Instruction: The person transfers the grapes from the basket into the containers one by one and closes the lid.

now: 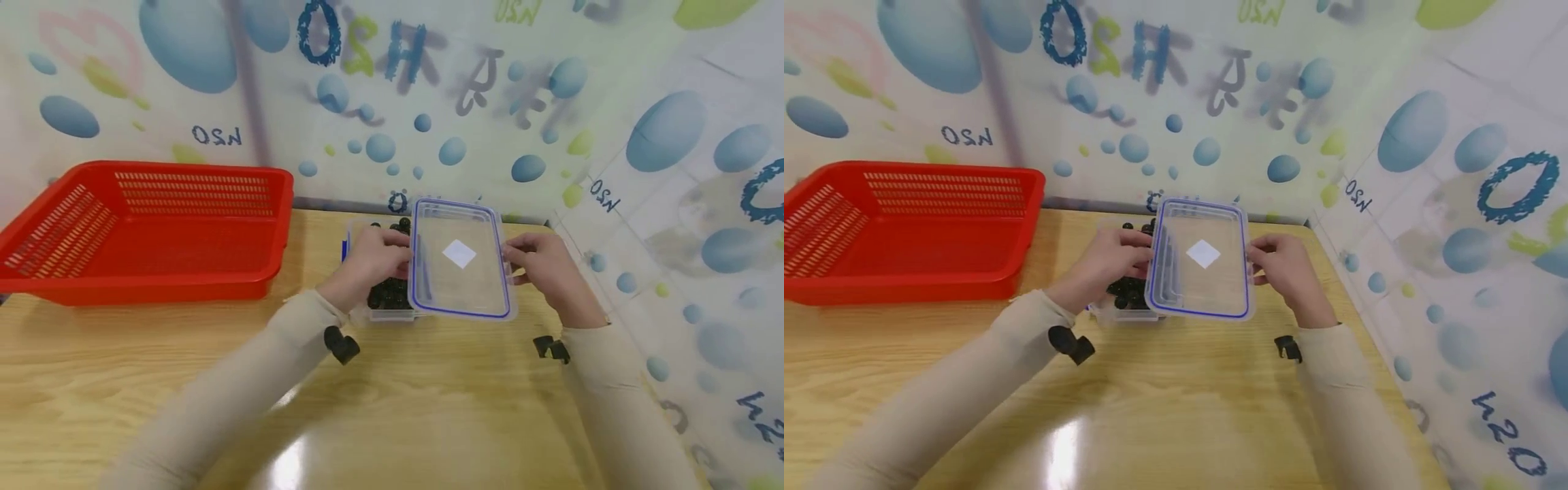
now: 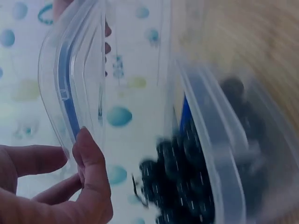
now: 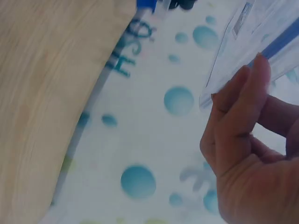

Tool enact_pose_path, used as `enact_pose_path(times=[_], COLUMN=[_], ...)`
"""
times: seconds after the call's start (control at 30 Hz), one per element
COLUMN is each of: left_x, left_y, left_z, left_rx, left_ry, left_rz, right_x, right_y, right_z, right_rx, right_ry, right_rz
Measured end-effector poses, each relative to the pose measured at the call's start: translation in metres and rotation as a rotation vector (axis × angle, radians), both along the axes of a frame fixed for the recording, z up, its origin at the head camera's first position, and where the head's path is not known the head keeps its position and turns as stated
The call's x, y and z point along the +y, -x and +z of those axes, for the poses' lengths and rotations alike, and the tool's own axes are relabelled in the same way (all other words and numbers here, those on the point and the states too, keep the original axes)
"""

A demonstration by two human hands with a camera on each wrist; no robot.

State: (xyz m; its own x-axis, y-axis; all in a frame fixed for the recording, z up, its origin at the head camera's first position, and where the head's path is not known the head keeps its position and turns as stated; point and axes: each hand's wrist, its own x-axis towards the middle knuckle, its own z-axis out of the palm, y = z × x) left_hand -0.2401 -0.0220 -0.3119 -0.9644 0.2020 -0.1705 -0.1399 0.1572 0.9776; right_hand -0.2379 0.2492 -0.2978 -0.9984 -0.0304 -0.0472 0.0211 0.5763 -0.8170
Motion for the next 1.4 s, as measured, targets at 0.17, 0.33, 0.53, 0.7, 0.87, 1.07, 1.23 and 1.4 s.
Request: enact_pose_path(times=[0.17, 0.33, 0.53, 0.7, 0.87, 1.07, 1.23, 1.4], left_x=[-0.036, -0.056, -0.065, -0.073, -0.086, -0.094, -0.088, -0.079], left_y=[0.010, 0.012, 0.014, 0.015, 0.014, 0.010, 0.009, 0.011], left_z=[-0.004, -0.015, -0.020, -0.014, 0.005, 0.026, 0.019, -0.005], left_rx=[0.004, -0.020, -0.042, -0.035, 0.103, 0.405, 0.628, 0.736], left_ry=[0.077, 0.126, 0.150, 0.137, 0.109, 0.179, 0.149, -0.033], left_rz=[0.090, 0.118, 0.126, 0.111, 0.080, 0.133, 0.266, 0.313], right_x=[-0.039, -0.063, -0.071, -0.074, -0.080, -0.087, -0.096, -0.103], right_y=[0.026, 0.039, 0.044, 0.046, 0.042, 0.029, 0.019, 0.012], right_z=[-0.005, -0.010, -0.016, -0.019, -0.011, 0.004, 0.001, -0.010], right_rx=[-0.035, -0.096, -0.095, -0.066, 0.108, 0.446, 0.567, 0.471], right_ry=[0.071, 0.078, 0.097, 0.128, 0.249, 0.542, 0.752, 0.967], right_rz=[0.046, 0.058, 0.056, 0.057, 0.043, 0.031, 0.018, 0.001])
